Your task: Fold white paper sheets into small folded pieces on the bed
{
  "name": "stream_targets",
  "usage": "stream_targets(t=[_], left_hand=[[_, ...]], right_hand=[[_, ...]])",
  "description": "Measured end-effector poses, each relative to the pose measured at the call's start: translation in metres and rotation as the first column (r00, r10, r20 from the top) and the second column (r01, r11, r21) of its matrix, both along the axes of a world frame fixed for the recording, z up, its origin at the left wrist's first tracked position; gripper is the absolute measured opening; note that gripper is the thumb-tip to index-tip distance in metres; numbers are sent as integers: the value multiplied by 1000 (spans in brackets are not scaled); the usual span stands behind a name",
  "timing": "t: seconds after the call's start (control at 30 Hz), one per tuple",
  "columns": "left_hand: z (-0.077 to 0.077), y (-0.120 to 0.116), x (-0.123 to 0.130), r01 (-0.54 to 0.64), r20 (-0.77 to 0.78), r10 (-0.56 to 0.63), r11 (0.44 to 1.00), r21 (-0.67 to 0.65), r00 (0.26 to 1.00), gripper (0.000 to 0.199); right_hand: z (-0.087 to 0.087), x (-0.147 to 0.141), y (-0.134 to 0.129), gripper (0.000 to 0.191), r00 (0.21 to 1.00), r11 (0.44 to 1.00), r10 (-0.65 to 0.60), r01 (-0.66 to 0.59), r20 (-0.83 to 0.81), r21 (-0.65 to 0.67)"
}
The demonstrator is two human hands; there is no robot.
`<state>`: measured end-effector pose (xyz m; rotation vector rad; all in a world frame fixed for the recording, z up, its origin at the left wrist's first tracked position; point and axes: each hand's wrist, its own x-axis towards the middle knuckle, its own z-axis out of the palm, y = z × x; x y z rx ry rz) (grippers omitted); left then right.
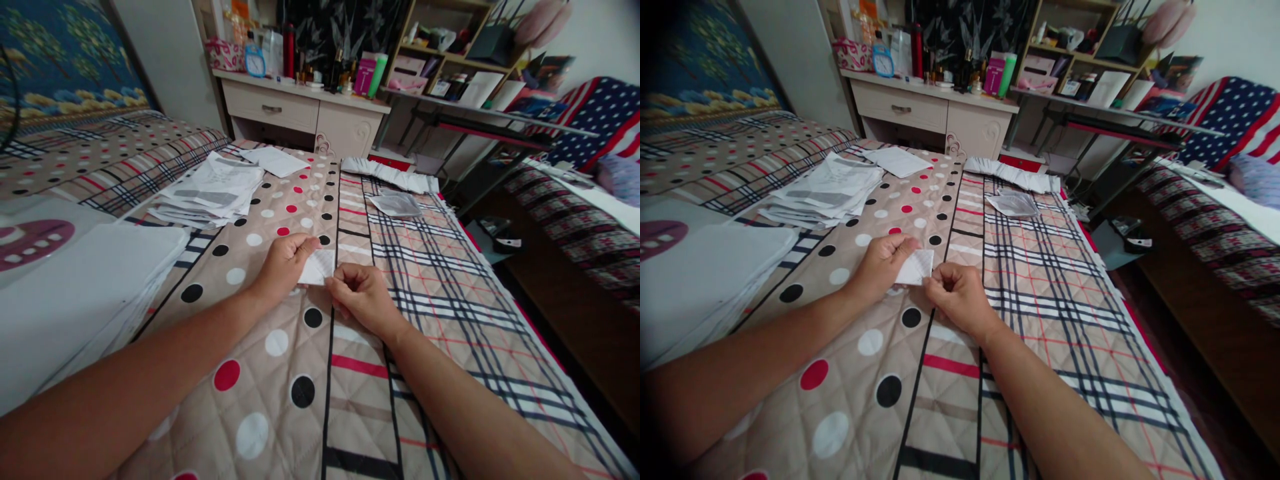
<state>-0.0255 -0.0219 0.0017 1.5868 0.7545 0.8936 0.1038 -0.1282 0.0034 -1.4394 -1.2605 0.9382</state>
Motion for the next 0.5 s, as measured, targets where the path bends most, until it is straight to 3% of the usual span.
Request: stream_targets(t=[0.07, 0.23, 0.33, 0.4, 0.5], left_hand=[[0, -1, 1, 16, 54, -11, 994, -105, 998, 28], [1, -8, 5, 124, 197, -57, 931, -344, 979, 56], [1, -12, 7, 182, 245, -97, 918, -352, 965, 40], [1, -12, 7, 165, 203, -102, 932, -323, 974, 28], [1, -12, 7, 102, 108, -73, 951, -292, 991, 27]], right_hand=[[0, -2, 0, 32, 997, 999, -48, 48, -62, 2], [0, -2, 1, 29, 966, 969, -219, 232, -140, 85], [-1, -2, 1, 29, 963, 963, -231, 247, -140, 108], [0, -3, 1, 30, 968, 967, -217, 231, -126, 104], [2, -6, 1, 32, 979, 977, -180, 189, -97, 96]])
